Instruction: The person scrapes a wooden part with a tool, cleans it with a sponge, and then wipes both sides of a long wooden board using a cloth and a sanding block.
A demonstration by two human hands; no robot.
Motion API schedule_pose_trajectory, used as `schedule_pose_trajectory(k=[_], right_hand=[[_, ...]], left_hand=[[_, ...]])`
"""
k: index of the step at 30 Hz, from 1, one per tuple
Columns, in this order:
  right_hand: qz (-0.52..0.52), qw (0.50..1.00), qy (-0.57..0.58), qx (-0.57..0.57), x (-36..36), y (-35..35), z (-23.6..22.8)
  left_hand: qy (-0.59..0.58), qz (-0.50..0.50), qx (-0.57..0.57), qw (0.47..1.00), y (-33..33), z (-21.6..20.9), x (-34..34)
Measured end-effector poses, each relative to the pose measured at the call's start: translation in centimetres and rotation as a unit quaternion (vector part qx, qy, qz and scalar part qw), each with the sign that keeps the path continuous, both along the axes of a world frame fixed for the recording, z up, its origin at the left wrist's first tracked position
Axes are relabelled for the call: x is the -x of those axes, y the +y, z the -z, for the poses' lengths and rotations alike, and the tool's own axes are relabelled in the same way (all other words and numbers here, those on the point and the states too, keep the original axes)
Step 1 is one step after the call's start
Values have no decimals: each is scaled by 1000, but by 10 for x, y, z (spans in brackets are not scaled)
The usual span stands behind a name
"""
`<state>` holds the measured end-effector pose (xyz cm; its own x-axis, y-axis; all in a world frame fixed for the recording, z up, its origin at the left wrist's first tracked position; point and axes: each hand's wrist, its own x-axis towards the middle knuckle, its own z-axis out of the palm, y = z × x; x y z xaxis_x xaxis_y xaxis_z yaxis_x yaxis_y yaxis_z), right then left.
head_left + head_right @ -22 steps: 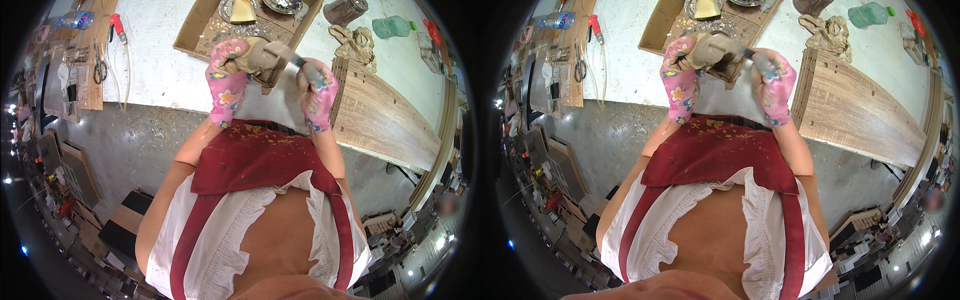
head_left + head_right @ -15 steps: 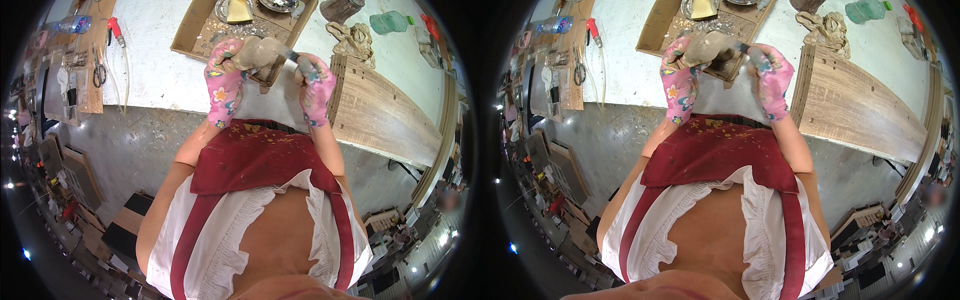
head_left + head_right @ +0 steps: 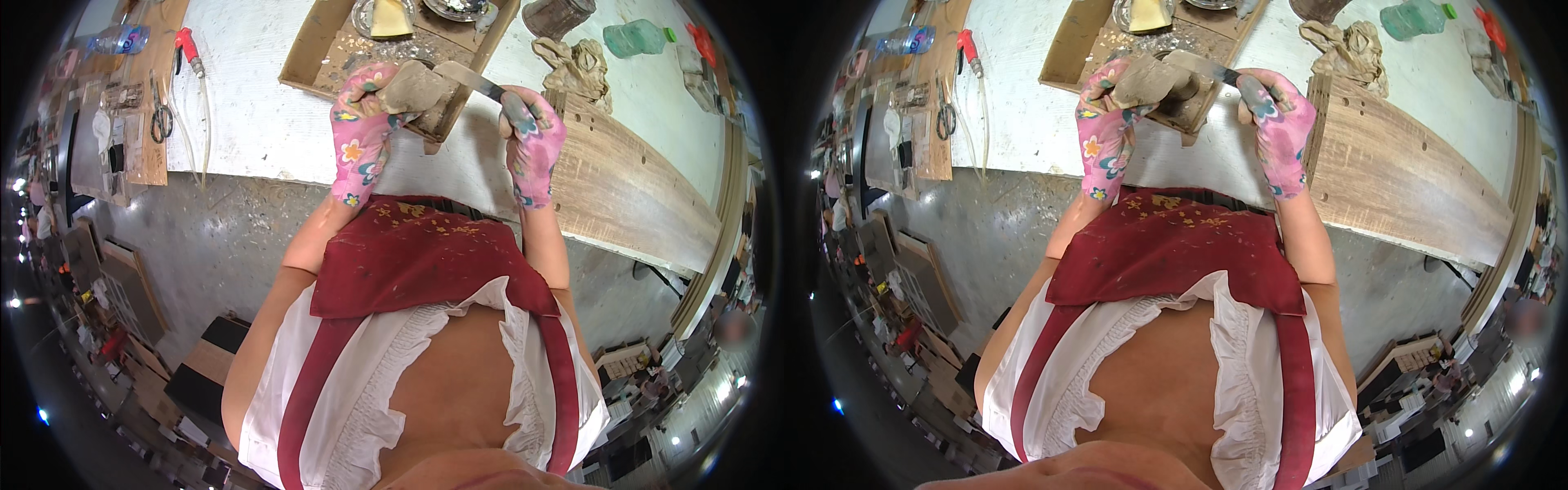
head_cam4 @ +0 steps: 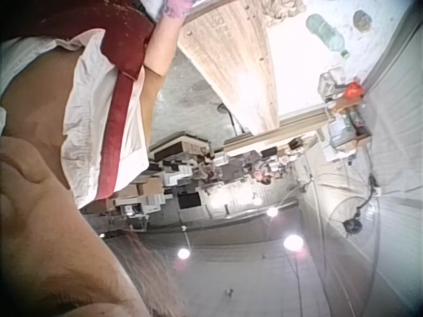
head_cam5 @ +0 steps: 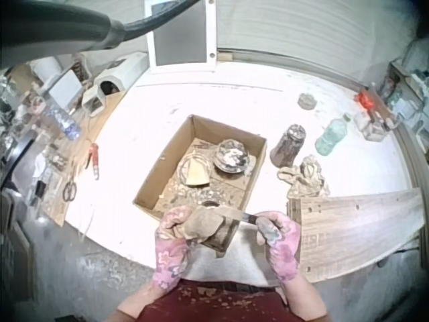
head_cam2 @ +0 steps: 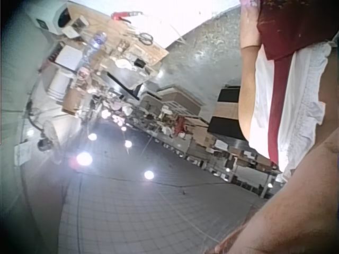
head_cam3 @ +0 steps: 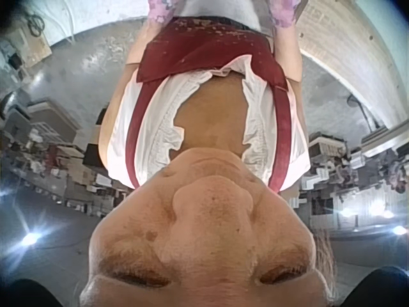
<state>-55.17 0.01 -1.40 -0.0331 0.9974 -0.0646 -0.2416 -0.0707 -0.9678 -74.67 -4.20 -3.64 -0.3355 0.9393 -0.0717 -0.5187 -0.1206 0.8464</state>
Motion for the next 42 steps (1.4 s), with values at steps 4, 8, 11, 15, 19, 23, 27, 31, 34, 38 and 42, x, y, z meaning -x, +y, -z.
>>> schedule_pose_trajectory(k=[4, 8, 11, 15, 19, 23, 27, 31, 34, 38, 42], right_hand=[[-47, 998, -35, -29, 10, -12, -1], [13, 1000, 13, 20, 14, -2, 10], [-1, 997, 64, 42, 6, -2, 2], [-91, 995, 27, 2, 17, -17, -4], [-86, 993, -3, 82, 22, -15, -4], [-32, 996, 26, 74, 13, -7, 1], [-70, 994, 83, 27, 14, -16, -8], [-108, 989, -19, 96, 17, -14, 0], [-103, 989, -41, 102, 9, -12, -4], [-16, 997, 5, 79, 0, -7, -5], [13, 999, -5, 32, -12, -5, -3]], left_hand=[[-10, 5, 0, 1000, -1, -2, 0], [-14, 6, -1, 1000, -1, -3, -1], [-12, 1, 0, 1000, -1, -4, 0], [-5, 1, 3, 1000, 5, 1, -3], [-20, 7, 3, 1000, 6, 1, -4], [-25, 9, -5, 1000, 5, 1, -5], [-5, 1, -26, 1000, 5, 2, -8], [-15, 6, -39, 999, 6, -1, -8], [-29, 11, 12, 999, 3, -2, -8], [-20, 24, 8, 999, 2, 2, -6], [0, 30, 24, 999, 3, -6, -5]])
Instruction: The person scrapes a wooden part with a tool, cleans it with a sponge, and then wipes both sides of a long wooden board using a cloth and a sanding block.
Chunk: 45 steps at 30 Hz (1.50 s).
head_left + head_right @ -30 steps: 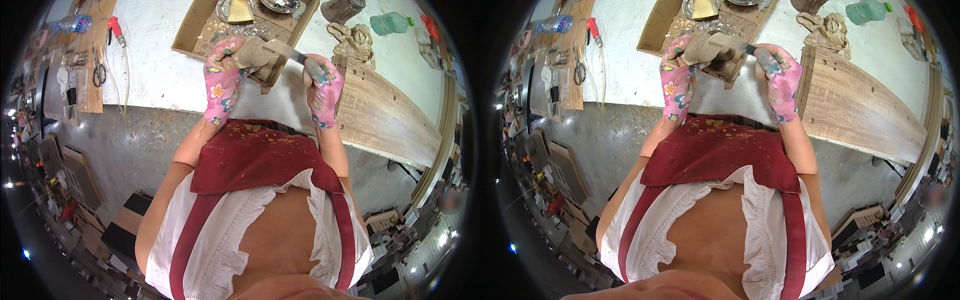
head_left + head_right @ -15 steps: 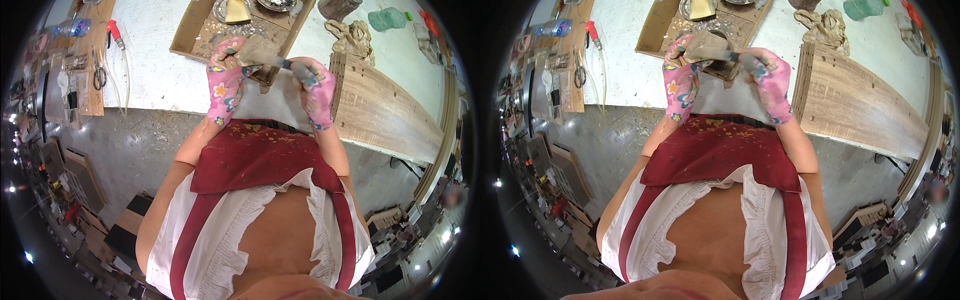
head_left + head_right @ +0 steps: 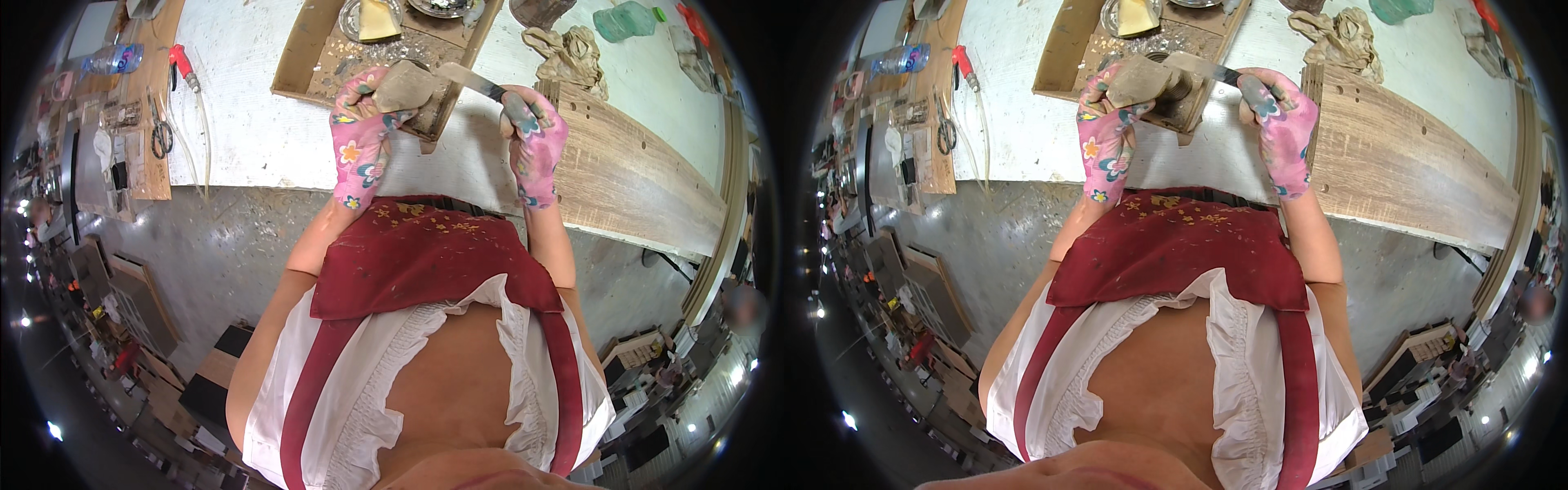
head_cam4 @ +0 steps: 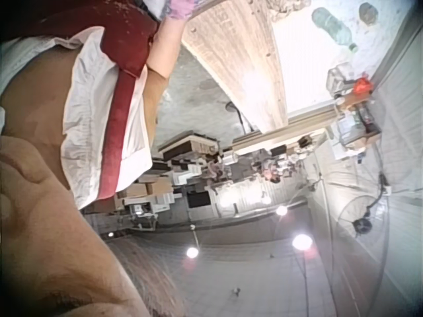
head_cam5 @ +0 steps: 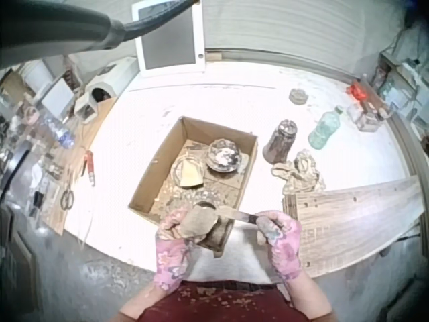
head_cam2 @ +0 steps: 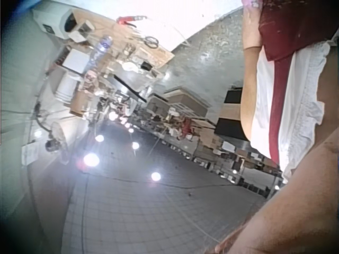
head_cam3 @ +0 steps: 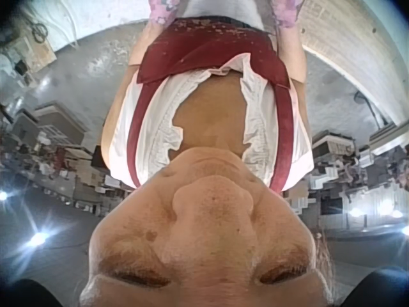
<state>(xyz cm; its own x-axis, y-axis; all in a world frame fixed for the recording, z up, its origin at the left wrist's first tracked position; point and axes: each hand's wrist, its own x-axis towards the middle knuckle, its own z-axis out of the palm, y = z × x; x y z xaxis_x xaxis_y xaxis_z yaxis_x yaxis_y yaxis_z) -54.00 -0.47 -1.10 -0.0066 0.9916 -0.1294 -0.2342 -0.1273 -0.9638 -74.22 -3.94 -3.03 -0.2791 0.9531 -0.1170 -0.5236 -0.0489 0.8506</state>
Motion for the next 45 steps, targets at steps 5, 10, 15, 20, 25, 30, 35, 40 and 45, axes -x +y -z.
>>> schedule_pose_trajectory(k=[5, 10, 15, 20, 25, 30, 35, 40, 45], right_hand=[[5, 780, -446, -439, 14, 4, 7], [-61, 686, -524, -501, 3, -8, -3], [-48, 838, -391, -379, 5, -13, -10], [-91, 994, -55, 0, 27, -8, -2], [-18, 1000, -2, -7, 20, 4, 10], [-30, 987, 156, -28, 15, 1, 9], [-67, 996, 36, 52, 32, -1, 6], [-15, 998, 59, 32, 18, 7, 7], [-98, 993, 41, 45, 36, -9, -4]], left_hand=[[-36, -5, 0, 999, 1, -6, -2], [-44, -20, -22, 999, 2, -5, 2], [-22, -7, -70, 997, 1, 0, 4], [1, -28, -56, 998, 3, 8, 2], [-2, -41, -55, 998, 4, 9, 1], [-20, -41, -37, 998, 5, 5, 2], [-8, -31, -33, 999, 5, 10, -1], [34, -26, -70, 997, 5, 27, 6], [59, -30, -20, 998, 6, 20, 1]])
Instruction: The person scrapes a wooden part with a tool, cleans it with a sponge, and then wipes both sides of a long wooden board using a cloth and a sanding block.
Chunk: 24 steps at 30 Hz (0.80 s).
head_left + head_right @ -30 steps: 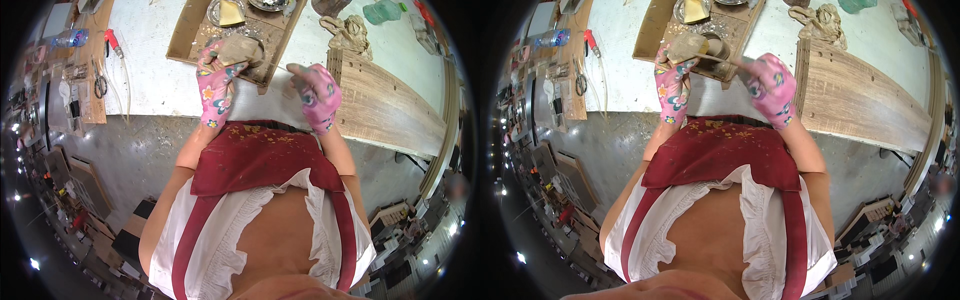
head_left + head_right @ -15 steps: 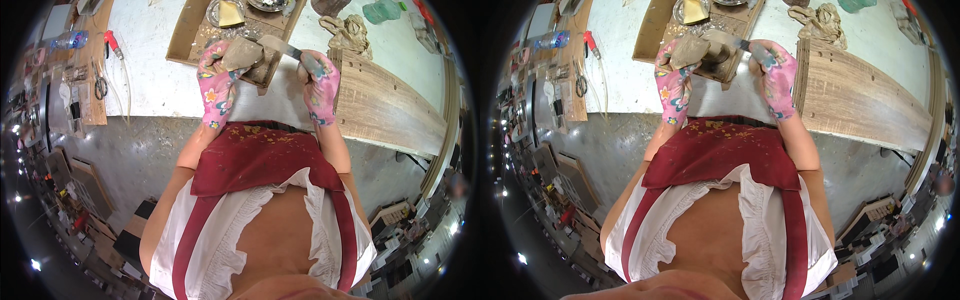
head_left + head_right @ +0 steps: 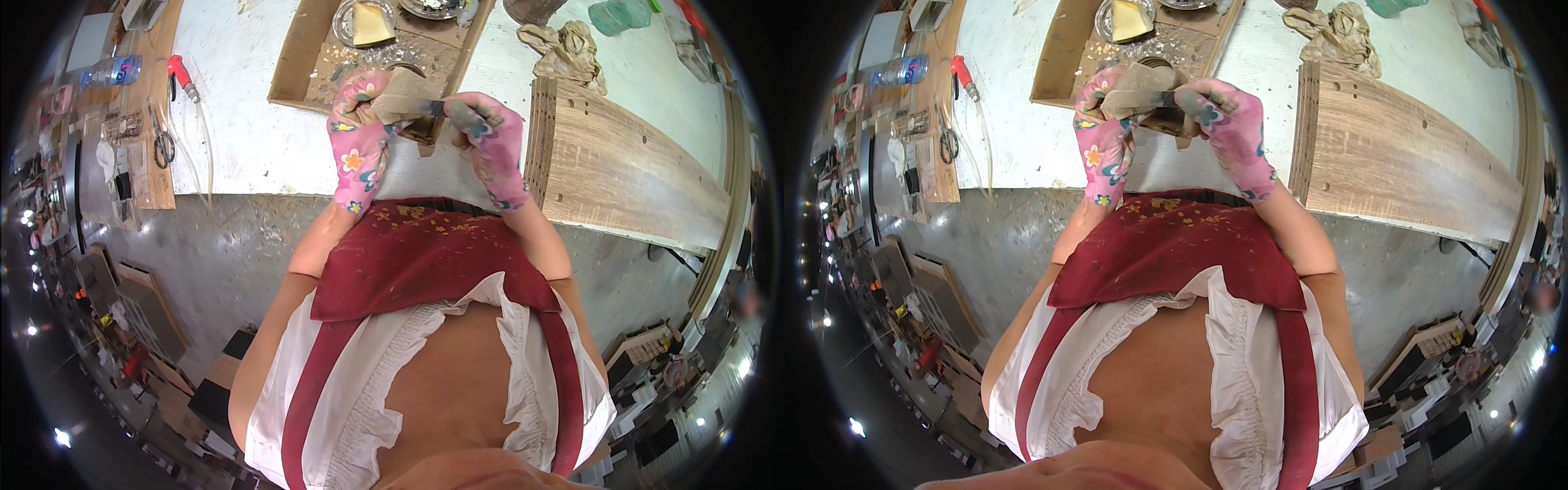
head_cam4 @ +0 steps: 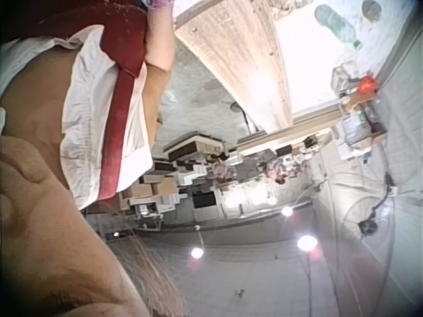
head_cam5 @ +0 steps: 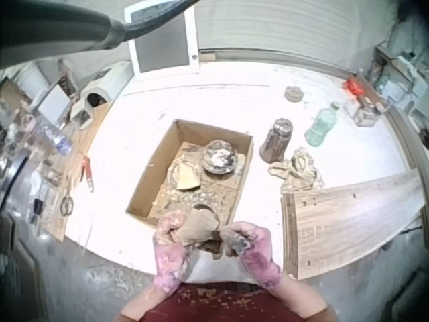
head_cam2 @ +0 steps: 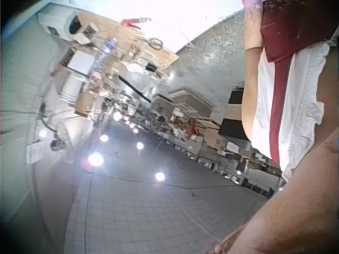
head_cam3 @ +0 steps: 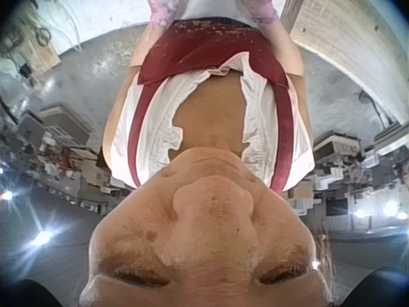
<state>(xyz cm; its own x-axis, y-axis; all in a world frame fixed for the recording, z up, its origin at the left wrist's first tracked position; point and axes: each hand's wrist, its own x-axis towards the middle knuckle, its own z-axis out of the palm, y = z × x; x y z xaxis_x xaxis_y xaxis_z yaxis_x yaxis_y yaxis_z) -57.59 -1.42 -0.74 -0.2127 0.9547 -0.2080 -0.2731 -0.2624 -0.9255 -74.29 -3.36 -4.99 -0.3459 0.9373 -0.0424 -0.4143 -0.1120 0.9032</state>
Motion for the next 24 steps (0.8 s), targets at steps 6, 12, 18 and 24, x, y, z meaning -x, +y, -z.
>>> schedule_pose_trajectory(k=[6, 12, 18, 24], right_hand=[[87, 996, 8, -17, -15, 19, 15], [9, 998, 44, -46, -19, 6, 6], [45, 998, -37, 20, -19, 15, 9], [97, 991, 94, 3, -44, 22, 20]], left_hand=[[-81, 32, -38, 995, -2, -4, -2], [-77, 17, -14, 997, -2, -6, -3], [-31, 22, 49, 998, -4, -24, -4], [-73, 30, 11, 997, -3, -14, -3]])
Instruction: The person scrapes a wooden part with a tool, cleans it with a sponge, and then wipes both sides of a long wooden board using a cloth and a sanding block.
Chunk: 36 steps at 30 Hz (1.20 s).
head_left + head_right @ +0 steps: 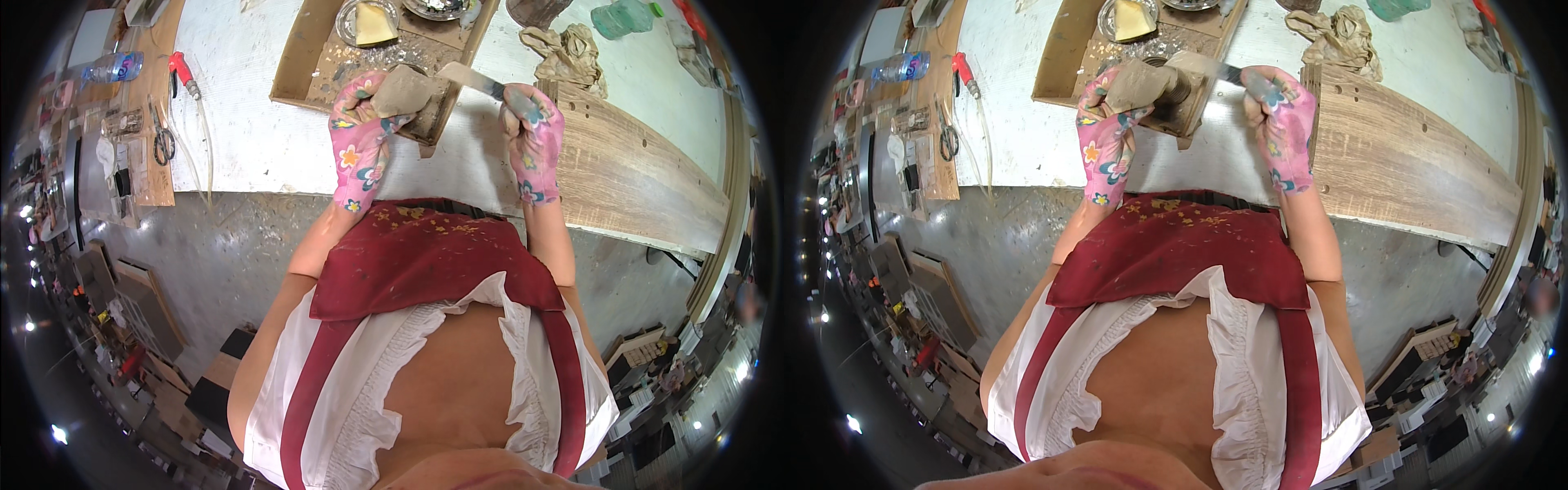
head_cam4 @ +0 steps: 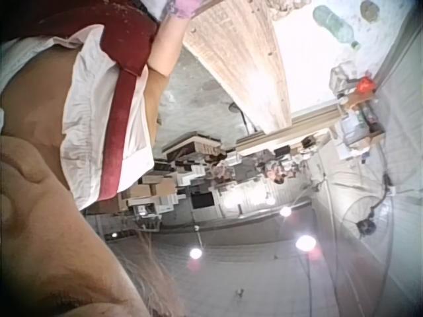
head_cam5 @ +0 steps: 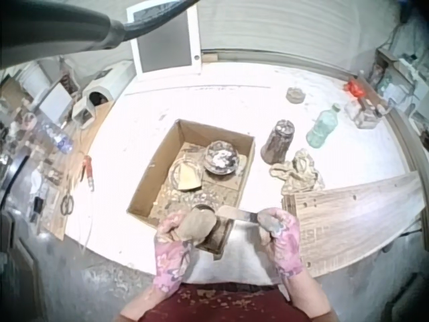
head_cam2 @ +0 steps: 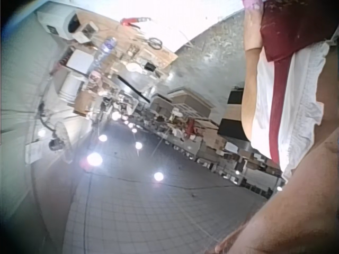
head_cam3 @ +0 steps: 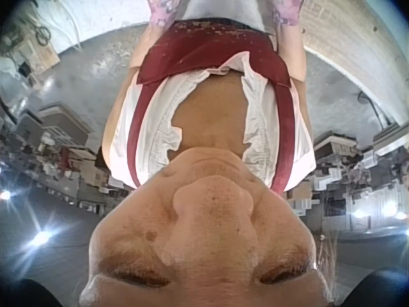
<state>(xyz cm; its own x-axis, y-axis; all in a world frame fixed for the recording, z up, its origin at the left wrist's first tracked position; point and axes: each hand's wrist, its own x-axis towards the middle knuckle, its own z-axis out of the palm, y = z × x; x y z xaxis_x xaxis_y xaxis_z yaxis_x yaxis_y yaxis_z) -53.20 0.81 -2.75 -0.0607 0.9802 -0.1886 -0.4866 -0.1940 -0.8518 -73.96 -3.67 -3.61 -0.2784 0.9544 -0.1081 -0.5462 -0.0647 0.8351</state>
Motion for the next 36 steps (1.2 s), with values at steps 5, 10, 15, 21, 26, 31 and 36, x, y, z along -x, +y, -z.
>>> schedule_pose_trajectory(k=[5, 10, 15, 21, 26, 31, 36], right_hand=[[-106, 989, -99, 14, 28, -15, -18], [-67, 997, -48, 11, 12, -3, -5], [57, 973, -216, -61, 3, 0, -23], [-33, 636, -593, -493, 15, -6, -22], [-81, 589, -613, -520, 7, -22, -32], [-6, 799, -439, -410, 15, -19, -39], [-80, 990, -113, 34, 25, -4, -8]], left_hand=[[1, 7, -38, 999, 1, 11, 0], [27, 10, -17, 999, 2, 4, 1], [63, -4, 73, 995, -3, -16, -4], [25, 20, 59, 998, 2, -22, -7], [-12, 12, -44, 999, 5, -2, -1], [5, 14, -27, 1000, 5, 0, -2], [-8, 25, -39, 999, -2, -1, 1]])
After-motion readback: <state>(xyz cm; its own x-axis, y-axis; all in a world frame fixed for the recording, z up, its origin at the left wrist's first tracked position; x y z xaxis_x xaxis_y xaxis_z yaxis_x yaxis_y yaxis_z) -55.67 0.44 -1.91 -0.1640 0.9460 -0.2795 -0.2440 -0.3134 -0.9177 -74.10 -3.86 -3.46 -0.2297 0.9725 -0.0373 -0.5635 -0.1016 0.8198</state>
